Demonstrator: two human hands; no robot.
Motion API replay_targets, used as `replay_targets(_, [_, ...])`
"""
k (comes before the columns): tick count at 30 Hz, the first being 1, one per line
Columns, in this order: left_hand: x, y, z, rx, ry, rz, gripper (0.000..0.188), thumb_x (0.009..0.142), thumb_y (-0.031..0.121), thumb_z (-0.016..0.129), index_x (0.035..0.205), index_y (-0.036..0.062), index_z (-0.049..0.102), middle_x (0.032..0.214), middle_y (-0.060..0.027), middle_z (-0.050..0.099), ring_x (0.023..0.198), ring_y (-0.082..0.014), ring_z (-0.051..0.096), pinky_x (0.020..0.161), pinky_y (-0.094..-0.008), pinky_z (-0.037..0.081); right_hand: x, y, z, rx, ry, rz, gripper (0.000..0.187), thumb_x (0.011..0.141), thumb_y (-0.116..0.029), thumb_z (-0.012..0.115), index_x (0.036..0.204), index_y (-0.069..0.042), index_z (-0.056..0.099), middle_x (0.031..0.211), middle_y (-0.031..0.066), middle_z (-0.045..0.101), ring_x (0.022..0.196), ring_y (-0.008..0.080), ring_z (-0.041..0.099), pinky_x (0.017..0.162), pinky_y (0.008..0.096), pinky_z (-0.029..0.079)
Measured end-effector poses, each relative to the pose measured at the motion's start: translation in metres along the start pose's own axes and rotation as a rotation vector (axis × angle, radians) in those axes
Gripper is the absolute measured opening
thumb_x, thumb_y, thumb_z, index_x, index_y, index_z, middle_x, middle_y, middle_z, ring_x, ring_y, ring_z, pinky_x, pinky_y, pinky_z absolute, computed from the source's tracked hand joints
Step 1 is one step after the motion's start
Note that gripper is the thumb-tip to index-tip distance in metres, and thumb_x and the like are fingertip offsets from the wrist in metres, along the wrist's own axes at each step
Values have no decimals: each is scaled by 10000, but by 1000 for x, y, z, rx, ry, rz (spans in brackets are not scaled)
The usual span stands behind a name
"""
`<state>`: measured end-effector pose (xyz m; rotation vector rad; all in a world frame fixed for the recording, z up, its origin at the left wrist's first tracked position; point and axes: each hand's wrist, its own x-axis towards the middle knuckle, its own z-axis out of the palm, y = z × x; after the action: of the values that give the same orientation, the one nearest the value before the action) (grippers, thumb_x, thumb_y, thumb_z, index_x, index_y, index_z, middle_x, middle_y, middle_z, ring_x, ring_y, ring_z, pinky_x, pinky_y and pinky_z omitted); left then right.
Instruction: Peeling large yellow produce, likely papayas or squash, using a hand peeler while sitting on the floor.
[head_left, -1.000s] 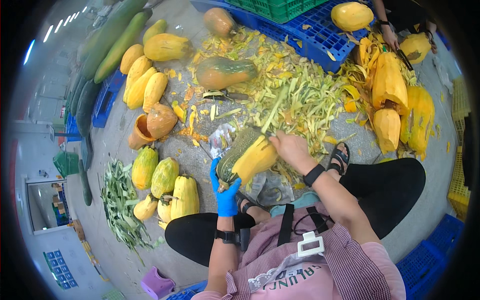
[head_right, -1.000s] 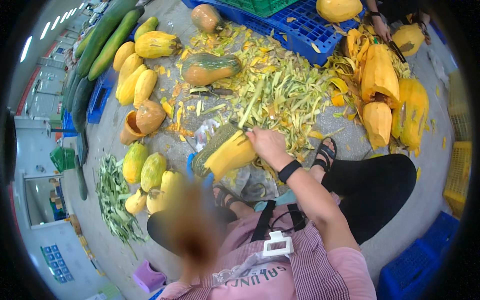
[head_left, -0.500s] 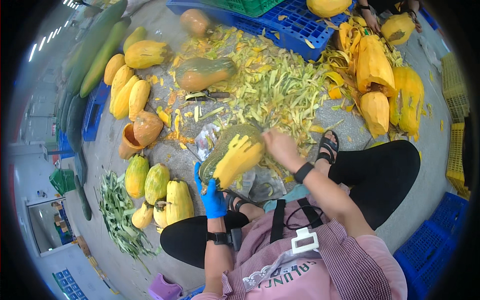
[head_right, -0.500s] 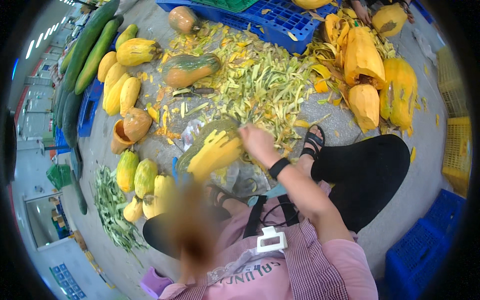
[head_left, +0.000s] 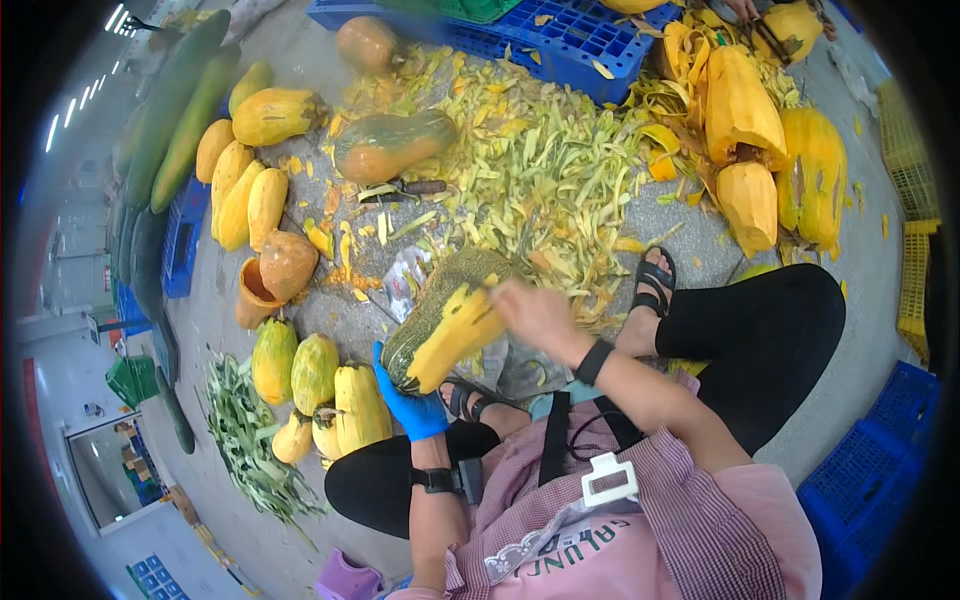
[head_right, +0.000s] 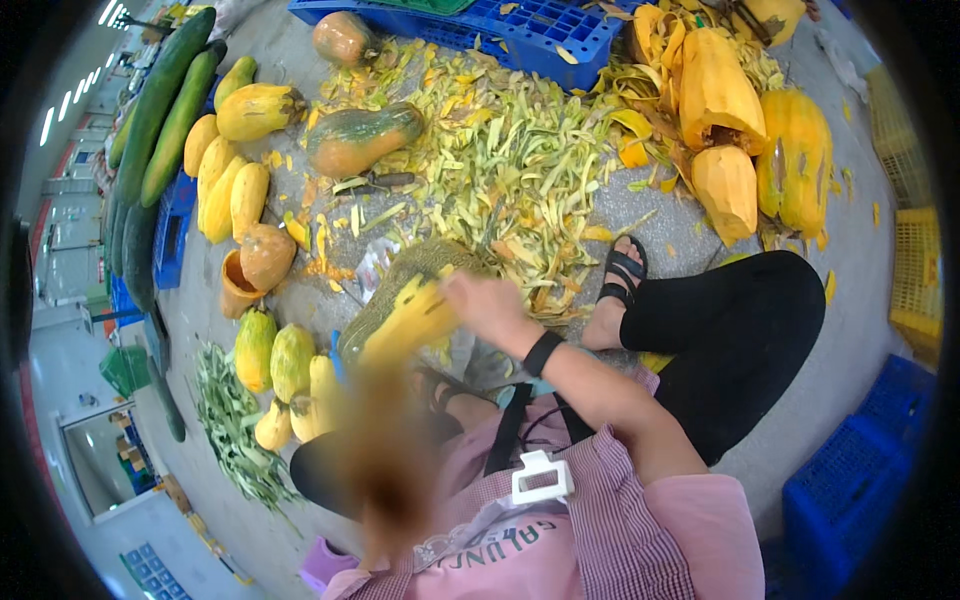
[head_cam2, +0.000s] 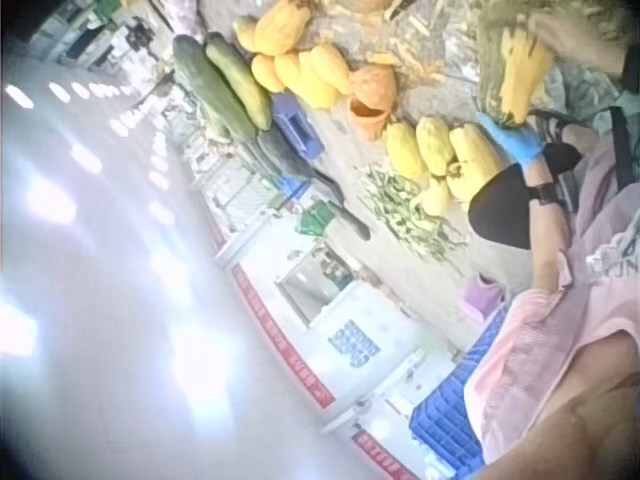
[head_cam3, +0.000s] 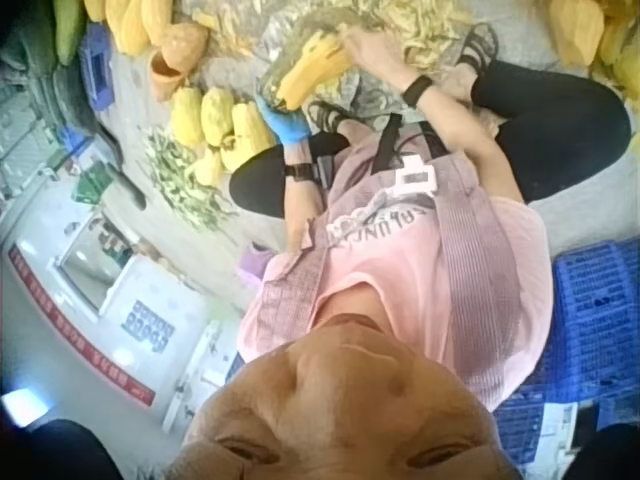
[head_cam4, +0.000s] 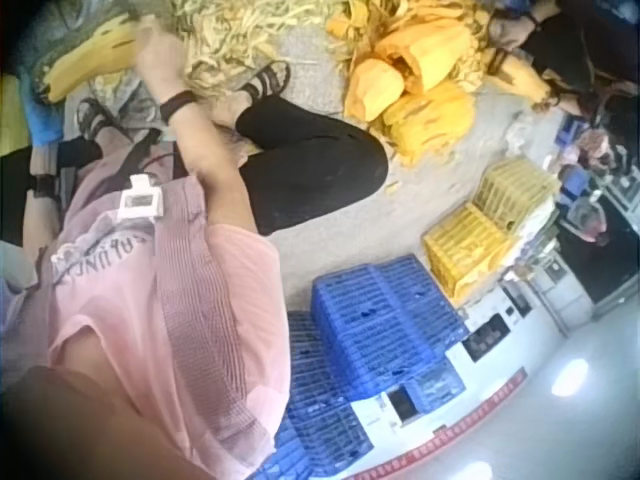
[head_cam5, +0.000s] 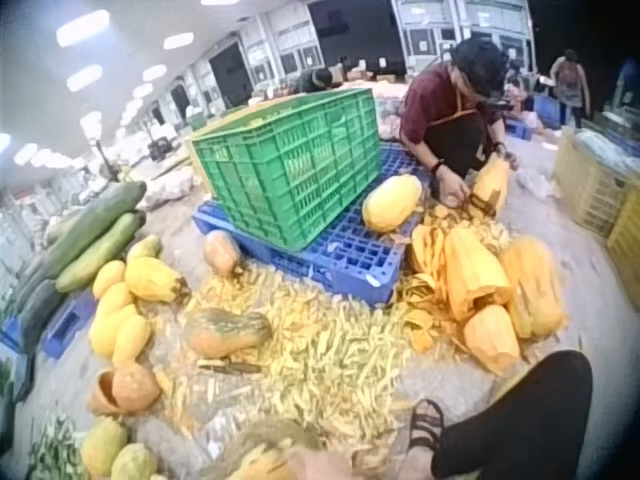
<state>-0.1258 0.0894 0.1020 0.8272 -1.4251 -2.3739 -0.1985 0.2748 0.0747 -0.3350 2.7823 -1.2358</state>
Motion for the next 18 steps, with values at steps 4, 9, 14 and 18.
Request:
replay_targets(4, [1, 1, -1, -33, 10, -6, 585, 668, 84, 497, 1223, 103, 315, 1145, -97, 429, 1039, -233, 438, 887, -360, 362, -14, -28, 10, 15, -130, -1, 240, 803, -355, 452, 739, -125, 480, 486, 112, 505, 447, 285, 530, 374, 386, 387])
replay_targets(9, [4, 7, -7, -73, 45, -4, 560, 681, 109, 487, 1217, 102, 325, 1144, -97, 433, 1038, -234, 440, 886, -363, 362, 7, -6, 19, -40, -74, 2, 215, 814, -298, 432, 738, -108, 499, 538, 133, 534, 491, 276, 551, 433, 388, 429])
replay_targets(14, [14, 5, -6, -130, 51, -17, 536, 694, 134, 476, 1210, 100, 335, 1143, -97, 438, 1038, -236, 442, 885, -366, 363, 9, 45, -10, -256, -153, 100, 144, 792, -192, 427, 795, -97, 535, 661, 105, 569, 571, 244, 568, 431, 373, 430])
replay_targets(18, [15, 4, -14, -148, 91, -24, 518, 704, 154, 468, 1204, 99, 343, 1142, -96, 442, 1037, -237, 444, 884, -369, 363, -14, -3, 30, -152, -110, -115, 144, 790, -209, 461, 844, -77, 480, 602, 137, 545, 523, 280, 554, 416, 383, 421])
